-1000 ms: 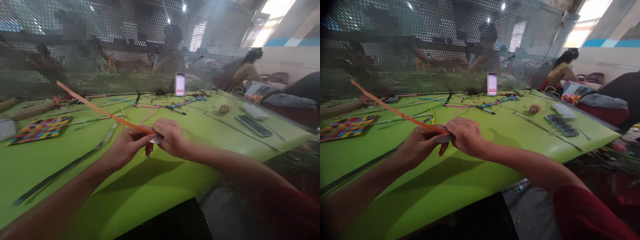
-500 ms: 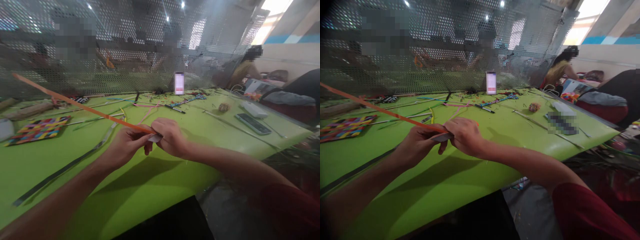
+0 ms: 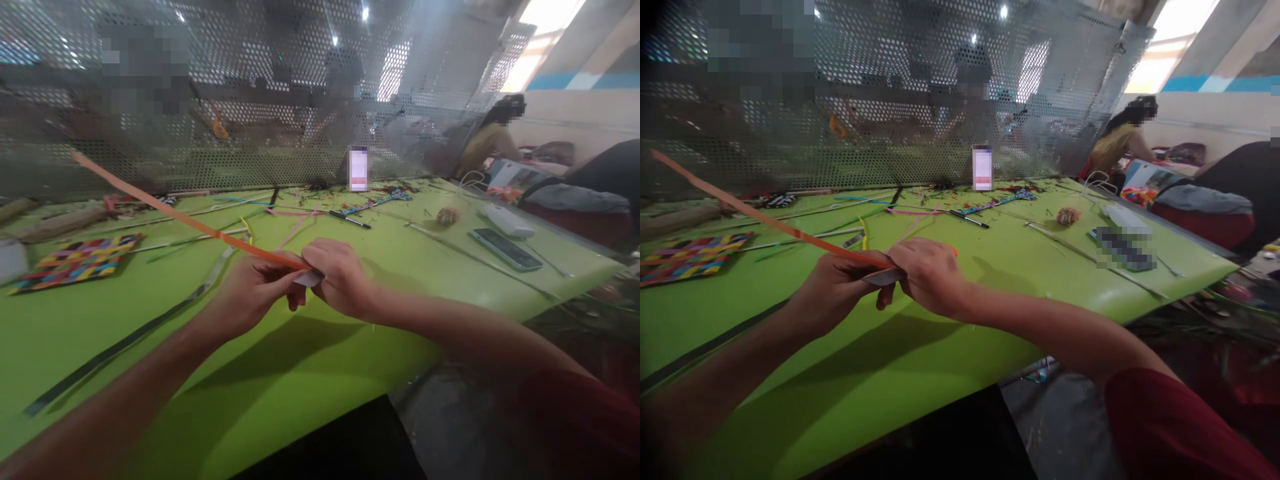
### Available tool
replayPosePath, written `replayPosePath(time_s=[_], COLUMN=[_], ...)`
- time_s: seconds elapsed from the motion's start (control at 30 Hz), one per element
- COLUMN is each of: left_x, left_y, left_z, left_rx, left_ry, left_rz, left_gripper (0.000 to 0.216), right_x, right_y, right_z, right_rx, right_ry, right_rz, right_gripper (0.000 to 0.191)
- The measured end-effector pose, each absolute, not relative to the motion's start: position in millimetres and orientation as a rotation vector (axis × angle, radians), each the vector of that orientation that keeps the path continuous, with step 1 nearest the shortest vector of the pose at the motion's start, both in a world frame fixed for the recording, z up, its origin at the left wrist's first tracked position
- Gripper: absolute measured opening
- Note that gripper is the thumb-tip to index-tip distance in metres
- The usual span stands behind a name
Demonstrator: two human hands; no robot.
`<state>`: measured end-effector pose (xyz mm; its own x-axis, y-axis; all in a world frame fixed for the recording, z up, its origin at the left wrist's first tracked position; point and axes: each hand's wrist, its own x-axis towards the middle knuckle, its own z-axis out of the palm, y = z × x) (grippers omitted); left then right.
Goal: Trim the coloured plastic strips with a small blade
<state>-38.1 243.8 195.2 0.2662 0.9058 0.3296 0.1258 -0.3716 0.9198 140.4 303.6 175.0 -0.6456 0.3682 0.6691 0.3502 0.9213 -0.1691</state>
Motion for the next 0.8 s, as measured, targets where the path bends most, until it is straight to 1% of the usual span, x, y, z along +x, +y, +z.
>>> replayPosePath(time_s=[0.43,0.8], left_x=[-36.0,-36.4], left_y=[242.8,243.2], left_z=[196.8,196.2], left_rx=[1.739,1.770], left_ry=[1.017,1.039], left_rz=[1.211,1.207], left_gripper=[0.023,0.023], right_x=[138.9,137.7], right_y=[302.4,303.5], right_z=[176.6,175.2], right_rx=[-0.557,-0.591], right_ry=[-2.351,-2.397], right_rz=[0.108,0.133], right_gripper=[0.027,0.022])
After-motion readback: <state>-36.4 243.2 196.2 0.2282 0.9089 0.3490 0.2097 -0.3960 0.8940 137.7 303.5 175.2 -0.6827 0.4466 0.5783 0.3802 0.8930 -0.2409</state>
